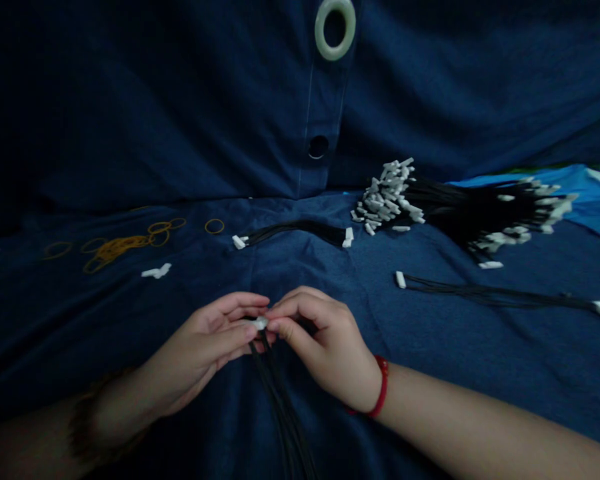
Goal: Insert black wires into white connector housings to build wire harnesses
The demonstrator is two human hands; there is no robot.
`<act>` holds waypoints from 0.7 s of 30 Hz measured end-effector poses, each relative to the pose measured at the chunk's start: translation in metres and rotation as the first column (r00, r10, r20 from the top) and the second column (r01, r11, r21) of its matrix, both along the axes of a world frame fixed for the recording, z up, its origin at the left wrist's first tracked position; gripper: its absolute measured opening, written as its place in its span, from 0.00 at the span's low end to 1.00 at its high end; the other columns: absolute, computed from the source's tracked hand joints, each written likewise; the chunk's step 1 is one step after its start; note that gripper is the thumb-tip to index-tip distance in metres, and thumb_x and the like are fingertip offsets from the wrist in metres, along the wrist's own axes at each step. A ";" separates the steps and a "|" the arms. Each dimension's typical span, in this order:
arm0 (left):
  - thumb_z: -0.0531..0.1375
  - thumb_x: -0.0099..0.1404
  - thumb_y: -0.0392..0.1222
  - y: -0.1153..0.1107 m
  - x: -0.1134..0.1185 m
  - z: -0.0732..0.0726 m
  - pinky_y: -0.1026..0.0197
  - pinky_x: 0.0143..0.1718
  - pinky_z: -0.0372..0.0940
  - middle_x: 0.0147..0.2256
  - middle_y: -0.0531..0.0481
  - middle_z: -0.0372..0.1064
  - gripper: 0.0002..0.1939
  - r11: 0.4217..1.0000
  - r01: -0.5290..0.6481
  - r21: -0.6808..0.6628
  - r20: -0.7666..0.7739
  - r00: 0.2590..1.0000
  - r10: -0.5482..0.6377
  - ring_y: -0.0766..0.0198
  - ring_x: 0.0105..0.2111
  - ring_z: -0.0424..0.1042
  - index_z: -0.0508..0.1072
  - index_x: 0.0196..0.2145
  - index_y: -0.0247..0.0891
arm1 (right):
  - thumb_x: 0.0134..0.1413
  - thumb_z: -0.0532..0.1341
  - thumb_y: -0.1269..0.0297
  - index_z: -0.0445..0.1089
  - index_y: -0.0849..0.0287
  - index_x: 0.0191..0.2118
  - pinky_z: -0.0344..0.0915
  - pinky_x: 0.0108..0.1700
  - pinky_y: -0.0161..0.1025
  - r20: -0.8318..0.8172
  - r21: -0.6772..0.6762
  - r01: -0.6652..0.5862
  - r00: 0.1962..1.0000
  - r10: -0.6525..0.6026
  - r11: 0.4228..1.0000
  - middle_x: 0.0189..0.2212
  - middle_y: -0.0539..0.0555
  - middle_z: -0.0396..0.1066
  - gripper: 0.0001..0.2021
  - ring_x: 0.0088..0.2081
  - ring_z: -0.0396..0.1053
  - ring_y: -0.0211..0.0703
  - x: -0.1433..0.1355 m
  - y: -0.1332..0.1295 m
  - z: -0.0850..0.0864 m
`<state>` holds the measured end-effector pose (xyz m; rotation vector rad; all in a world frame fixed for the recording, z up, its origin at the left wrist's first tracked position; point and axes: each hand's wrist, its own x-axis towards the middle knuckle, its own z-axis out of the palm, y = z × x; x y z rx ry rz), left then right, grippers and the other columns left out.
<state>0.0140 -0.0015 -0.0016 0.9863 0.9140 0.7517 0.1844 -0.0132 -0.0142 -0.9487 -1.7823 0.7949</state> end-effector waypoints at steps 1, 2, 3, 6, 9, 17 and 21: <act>0.60 0.56 0.32 0.001 0.000 -0.002 0.66 0.35 0.63 0.35 0.49 0.70 0.14 1.000 -0.010 0.009 0.024 1.000 0.009 0.69 0.32 0.69 0.68 0.42 0.34 | 0.54 0.58 0.70 0.69 0.60 0.33 0.64 0.37 0.33 0.002 -0.002 -0.008 1.000 0.008 1.000 0.31 0.52 0.69 0.03 0.34 0.67 0.36 0.000 0.000 0.000; 0.60 0.55 0.31 0.002 0.000 -0.003 0.67 0.35 0.62 0.34 0.48 0.70 0.14 1.000 -0.013 0.015 0.043 0.999 0.012 0.69 0.32 0.69 0.68 0.42 0.33 | 0.54 0.58 0.70 0.70 0.60 0.33 0.63 0.37 0.33 0.003 -0.006 -0.012 1.000 0.012 1.000 0.30 0.52 0.68 0.04 0.33 0.67 0.36 0.000 0.000 0.000; 0.60 0.55 0.31 0.003 0.000 -0.005 0.67 0.34 0.62 0.33 0.48 0.71 0.14 1.000 -0.011 0.016 0.057 0.998 0.010 0.69 0.31 0.69 0.69 0.41 0.33 | 0.54 0.58 0.70 0.70 0.60 0.33 0.63 0.37 0.33 0.004 -0.009 -0.013 1.000 0.013 1.000 0.29 0.52 0.68 0.04 0.33 0.67 0.36 0.000 0.001 0.000; 0.62 0.54 0.33 0.003 -0.001 -0.007 0.66 0.32 0.63 0.30 0.48 0.72 0.12 1.000 -0.014 -0.007 0.061 0.998 0.015 0.69 0.28 0.69 0.71 0.38 0.31 | 0.54 0.58 0.70 0.69 0.60 0.33 0.63 0.36 0.34 0.000 -0.015 -0.007 1.000 0.007 1.000 0.29 0.52 0.68 0.04 0.32 0.67 0.36 0.000 0.001 0.000; 0.63 0.53 0.34 0.003 -0.001 -0.007 0.66 0.31 0.62 0.28 0.49 0.72 0.11 0.999 -0.036 -0.023 0.044 0.998 0.037 0.69 0.27 0.69 0.72 0.37 0.31 | 0.54 0.57 0.70 0.69 0.60 0.33 0.63 0.36 0.34 -0.005 -0.014 -0.009 1.000 0.009 1.000 0.29 0.52 0.68 0.04 0.33 0.67 0.36 0.000 0.001 0.000; 0.62 0.53 0.33 0.001 0.000 -0.007 0.66 0.30 0.62 0.25 0.50 0.71 0.10 0.997 -0.050 0.062 0.069 0.997 0.045 0.68 0.26 0.68 0.73 0.35 0.32 | 0.52 0.60 0.70 0.72 0.59 0.31 0.62 0.39 0.33 -0.043 -0.029 -0.017 0.999 0.016 0.999 0.32 0.52 0.67 0.04 0.36 0.66 0.36 0.001 0.001 0.001; 0.63 0.52 0.33 0.000 -0.001 -0.008 0.67 0.30 0.61 0.26 0.51 0.71 0.09 0.994 -0.073 0.081 0.080 0.995 0.067 0.69 0.26 0.67 0.74 0.34 0.34 | 0.51 0.60 0.68 0.69 0.58 0.37 0.63 0.38 0.32 -0.140 -0.132 -0.045 0.990 0.026 0.990 0.33 0.52 0.66 0.05 0.35 0.65 0.35 -0.003 -0.003 0.002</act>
